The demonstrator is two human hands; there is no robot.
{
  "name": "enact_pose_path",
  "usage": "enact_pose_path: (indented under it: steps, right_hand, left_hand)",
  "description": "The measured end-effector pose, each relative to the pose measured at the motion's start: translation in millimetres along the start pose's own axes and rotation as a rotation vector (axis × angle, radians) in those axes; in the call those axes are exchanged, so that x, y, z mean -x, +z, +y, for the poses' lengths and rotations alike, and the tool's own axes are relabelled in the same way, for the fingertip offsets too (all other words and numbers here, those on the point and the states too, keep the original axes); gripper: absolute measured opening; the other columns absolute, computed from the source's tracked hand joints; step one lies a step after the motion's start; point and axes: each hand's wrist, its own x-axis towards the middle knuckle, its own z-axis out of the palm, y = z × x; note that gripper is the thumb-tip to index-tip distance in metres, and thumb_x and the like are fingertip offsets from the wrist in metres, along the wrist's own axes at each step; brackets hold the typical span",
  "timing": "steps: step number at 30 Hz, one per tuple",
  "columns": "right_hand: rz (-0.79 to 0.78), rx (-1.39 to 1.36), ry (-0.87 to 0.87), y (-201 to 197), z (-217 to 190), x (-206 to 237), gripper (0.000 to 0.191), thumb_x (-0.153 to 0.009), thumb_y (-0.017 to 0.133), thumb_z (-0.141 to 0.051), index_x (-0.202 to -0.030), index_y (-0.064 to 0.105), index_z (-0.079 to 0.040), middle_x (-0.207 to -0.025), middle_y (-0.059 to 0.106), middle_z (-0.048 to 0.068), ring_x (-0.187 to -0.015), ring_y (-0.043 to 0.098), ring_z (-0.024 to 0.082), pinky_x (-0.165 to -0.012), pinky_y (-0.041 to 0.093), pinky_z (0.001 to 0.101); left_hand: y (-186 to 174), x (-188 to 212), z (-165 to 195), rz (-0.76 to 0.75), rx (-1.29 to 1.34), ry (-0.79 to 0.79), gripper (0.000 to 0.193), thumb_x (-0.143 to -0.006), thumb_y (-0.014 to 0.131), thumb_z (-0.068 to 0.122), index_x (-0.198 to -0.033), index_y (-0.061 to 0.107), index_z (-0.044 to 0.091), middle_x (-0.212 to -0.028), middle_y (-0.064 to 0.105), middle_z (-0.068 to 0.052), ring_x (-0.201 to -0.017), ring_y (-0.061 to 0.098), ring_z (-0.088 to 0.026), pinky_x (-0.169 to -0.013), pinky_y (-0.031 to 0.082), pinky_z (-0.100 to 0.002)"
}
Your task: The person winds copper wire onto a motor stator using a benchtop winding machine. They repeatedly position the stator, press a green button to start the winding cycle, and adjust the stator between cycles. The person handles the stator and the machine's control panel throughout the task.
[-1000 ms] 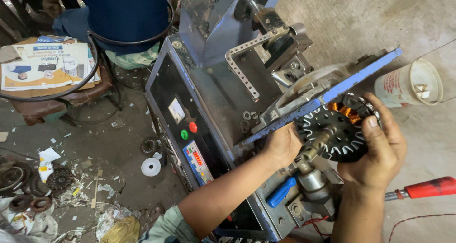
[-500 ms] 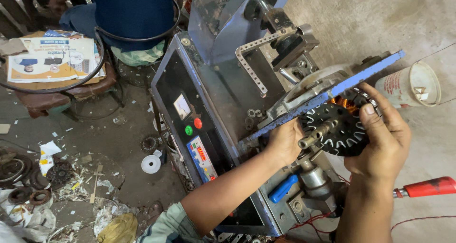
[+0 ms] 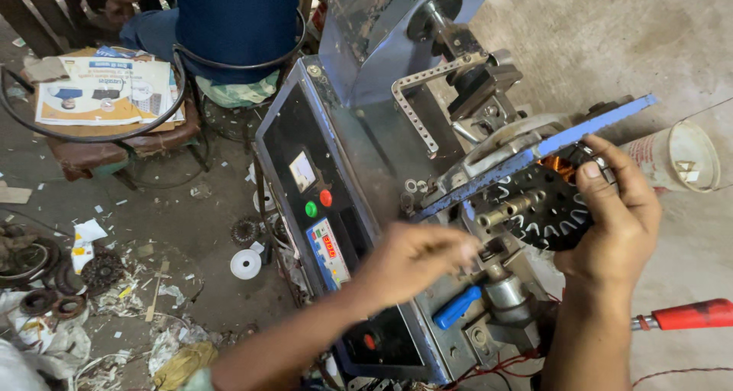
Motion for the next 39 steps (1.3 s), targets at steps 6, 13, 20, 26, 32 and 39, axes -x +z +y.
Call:
enact_pose_path:
  steps: [6,13,20,26,32,39]
  right_hand:
    - [-0.014,0.001,-0.003,2,-3,1,0.032,-0.104,0.063,-0.003,-0.135,0.067,0.004,-0.117,0.070,0.008,-0.101,0.064,0.014,-0.093,0.052,0.0256]
    - [-0.009,-0.076,0.045,-3,3,-3,0.030,-0.101,0.063,-0.005,-0.130,0.068,0.002,-0.114,0.071,0.007,-0.100,0.067,0.015,-0.092,0.054,0.0270]
    - [-0.058,-0.001,-0.037,-5,10,-4,0.037,-0.101,0.060,-0.001,-0.137,0.067,0.004,-0.123,0.070,0.011,-0.108,0.069,0.018,-0.098,0.056,0.0292]
    - [-0.007,-0.012,0.121,-7,22,-8,0.034,-0.103,0.056,-0.010,-0.136,0.064,-0.006,-0.116,0.067,0.008,-0.095,0.068,0.018,-0.082,0.058,0.0336]
    - [-0.155,0.038,0.083,-3,19,-7,0.043,-0.110,0.050,-0.020,-0.151,0.054,-0.007,-0.126,0.064,0.011,-0.106,0.067,0.022,-0.089,0.058,0.0348]
    - [-0.161,-0.134,0.152,14,9,-7,0.046,-0.101,0.055,-0.019,-0.146,0.054,-0.007,-0.120,0.068,0.008,-0.099,0.070,0.019,-0.084,0.060,0.0333]
  left_hand:
    - [-77,-41,34,0.494,-0.866,0.955,0.023,-0.099,0.075,0.014,-0.120,0.074,0.003,-0.130,0.070,-0.011,-0.120,0.066,-0.026,-0.107,0.052,-0.042]
    - [-134,2,-93,0.860,-0.748,0.486,0.020,-0.100,0.062,0.021,-0.099,0.078,0.009,-0.117,0.074,-0.010,-0.119,0.064,-0.028,-0.107,0.049,-0.041]
    - [-154,52,-199,0.801,-0.560,0.194,0.034,-0.103,0.058,0.028,-0.122,0.072,0.003,-0.118,0.075,-0.020,-0.109,0.075,-0.030,-0.093,0.056,-0.039]
    - [-158,48,-200,0.932,-0.494,0.045,0.047,-0.100,0.055,0.040,-0.132,0.064,0.007,-0.110,0.076,-0.018,-0.105,0.075,-0.030,-0.091,0.055,-0.040]
    - [-166,45,-192,0.918,-0.506,0.039,0.048,-0.103,0.050,0.043,-0.134,0.060,0.008,-0.104,0.079,-0.017,-0.104,0.073,-0.032,-0.092,0.052,-0.041]
    - [-159,52,-193,0.934,-0.533,-0.002,0.042,-0.100,0.056,0.042,-0.120,0.072,0.009,-0.102,0.076,-0.017,-0.100,0.074,-0.034,-0.086,0.056,-0.041]
